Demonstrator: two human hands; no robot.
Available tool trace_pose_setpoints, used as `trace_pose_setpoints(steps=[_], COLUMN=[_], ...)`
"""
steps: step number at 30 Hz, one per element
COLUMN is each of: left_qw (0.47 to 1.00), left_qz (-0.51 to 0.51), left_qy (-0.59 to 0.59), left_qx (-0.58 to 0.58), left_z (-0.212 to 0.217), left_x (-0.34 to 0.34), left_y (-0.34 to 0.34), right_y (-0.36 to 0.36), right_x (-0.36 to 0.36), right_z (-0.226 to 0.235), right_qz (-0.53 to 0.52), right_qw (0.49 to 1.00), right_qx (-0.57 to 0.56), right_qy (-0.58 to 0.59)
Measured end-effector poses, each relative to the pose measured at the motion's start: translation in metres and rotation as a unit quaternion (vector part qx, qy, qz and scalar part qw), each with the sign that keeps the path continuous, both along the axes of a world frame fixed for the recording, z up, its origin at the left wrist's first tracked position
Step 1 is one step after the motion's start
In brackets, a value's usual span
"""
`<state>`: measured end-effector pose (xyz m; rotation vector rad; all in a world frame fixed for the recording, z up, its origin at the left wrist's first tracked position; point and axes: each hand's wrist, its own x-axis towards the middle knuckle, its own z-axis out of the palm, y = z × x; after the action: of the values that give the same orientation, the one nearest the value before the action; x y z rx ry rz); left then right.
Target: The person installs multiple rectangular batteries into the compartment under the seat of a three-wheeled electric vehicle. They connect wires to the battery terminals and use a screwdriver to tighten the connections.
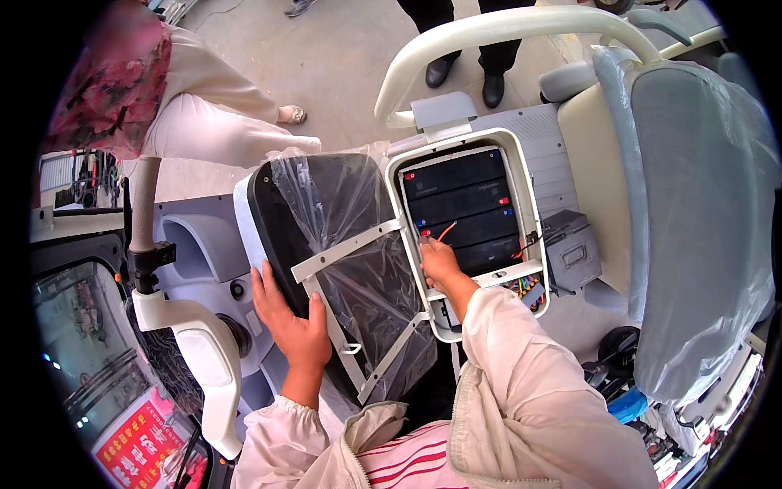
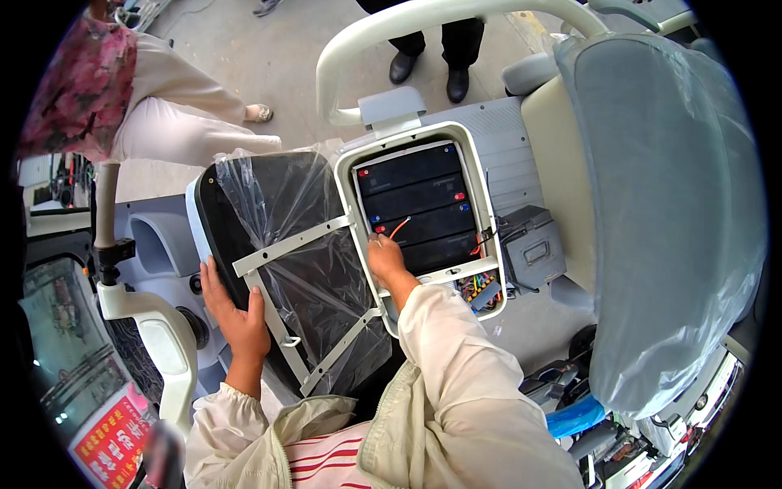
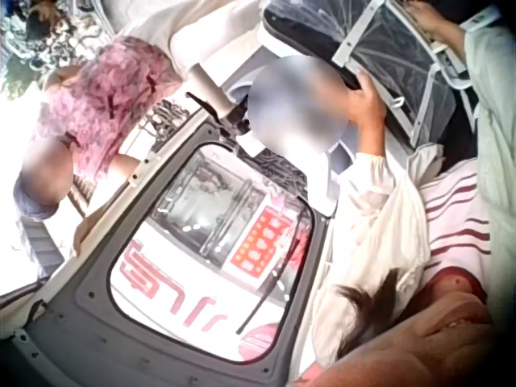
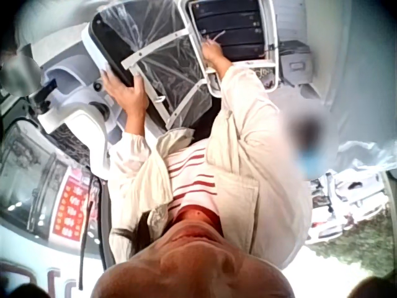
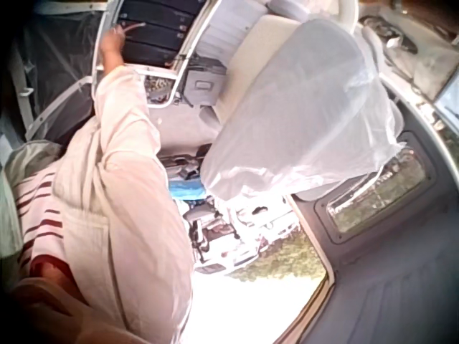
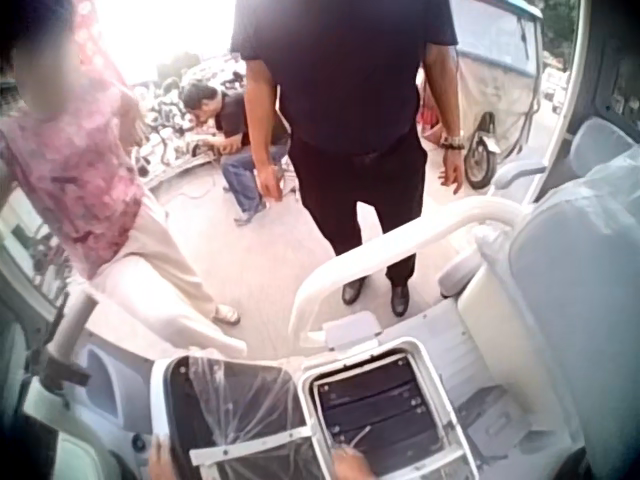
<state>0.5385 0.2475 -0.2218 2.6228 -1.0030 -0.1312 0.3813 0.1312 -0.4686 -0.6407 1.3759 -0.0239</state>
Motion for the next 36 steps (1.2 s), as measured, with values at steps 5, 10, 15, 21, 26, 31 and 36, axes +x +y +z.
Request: trace_pose_setpoints(steps=[5,10,15,21,26,31,36], left_qw=[1.0,1.0,1.0,0.999,0.999,0.998,0.998], left_qz=[-0.001,-0.005,-0.003,-0.006,-0.01,-0.011,-0.018], left_qy=[0.023,0.02,0.029,0.039,0.047,0.057,0.058], left_qx=[-0.01,-0.005,0.002,-0.002,0.009,-0.004,-0.012], left_z=[-0.002,-0.002,-0.004,-0.004,-0.003,-0.001,-0.002], left_x=[-0.003,-0.004,-0.001,0.0,0.0,0.003,0.002], left_y=[-0.008,-0.009,-0.008,-0.008,-0.008,-0.004,-0.007], right_y=[-0.059,-0.041,-0.032,-0.028,-0.019,-0.03,-0.031], right_x=[0.008,0.034,0.042,0.054,0.045,0.009,0.021], right_z=[-0.008,-0.016,-0.032,-0.033,-0.03,-0.032,-0.031], right_qz=[-0.128,-0.137,-0.082,-0.105,-0.011,0.16,0.315], right_qw=[0.96,0.968,0.981,0.982,0.995,0.985,0.926], right_qx=[0.25,0.207,0.175,0.107,0.059,-0.002,-0.148], right_qy=[-0.003,0.017,0.014,0.113,0.079,0.067,0.146])
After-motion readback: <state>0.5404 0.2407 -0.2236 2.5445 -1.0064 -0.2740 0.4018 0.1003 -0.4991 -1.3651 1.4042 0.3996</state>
